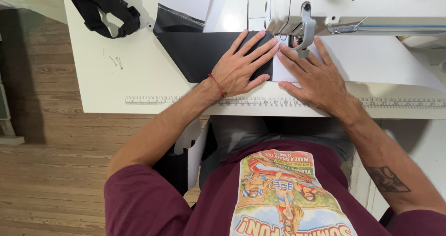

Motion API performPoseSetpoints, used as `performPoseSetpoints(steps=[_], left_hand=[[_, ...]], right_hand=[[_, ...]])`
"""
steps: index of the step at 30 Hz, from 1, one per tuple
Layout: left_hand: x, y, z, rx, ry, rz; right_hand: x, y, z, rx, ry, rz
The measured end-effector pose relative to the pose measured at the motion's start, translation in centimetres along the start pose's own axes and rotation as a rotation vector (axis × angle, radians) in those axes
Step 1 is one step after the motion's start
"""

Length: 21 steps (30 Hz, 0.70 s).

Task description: Sewing leather components together using an industrial sewing machine and trimming with scissors

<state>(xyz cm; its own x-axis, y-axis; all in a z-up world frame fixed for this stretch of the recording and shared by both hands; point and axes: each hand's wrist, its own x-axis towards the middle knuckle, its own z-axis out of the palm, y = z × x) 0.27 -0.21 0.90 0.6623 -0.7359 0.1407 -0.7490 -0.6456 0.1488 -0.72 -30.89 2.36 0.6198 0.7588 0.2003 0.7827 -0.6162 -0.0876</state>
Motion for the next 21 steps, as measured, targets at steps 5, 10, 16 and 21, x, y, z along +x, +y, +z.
performPoseSetpoints(steps=[5,10,16,21], left_hand=[[0.2,0.1,-0.1,-0.019,0.001,0.004],[0.3,0.2,-0.2,-0.005,-0.021,-0.008],[0.2,0.4,0.1,0.004,-0.042,-0.006],[-0.1,0.3,0.3,0.026,-0.026,-0.006]], right_hand=[[0.0,-0.1,-0.4,-0.011,0.016,0.003],[0.2,0.2,-0.5,0.107,-0.044,0.038],[1.5,2.4,0.4,0.565,0.141,0.392],[0.4,6.3,4.9,0.259,0.175,0.359]])
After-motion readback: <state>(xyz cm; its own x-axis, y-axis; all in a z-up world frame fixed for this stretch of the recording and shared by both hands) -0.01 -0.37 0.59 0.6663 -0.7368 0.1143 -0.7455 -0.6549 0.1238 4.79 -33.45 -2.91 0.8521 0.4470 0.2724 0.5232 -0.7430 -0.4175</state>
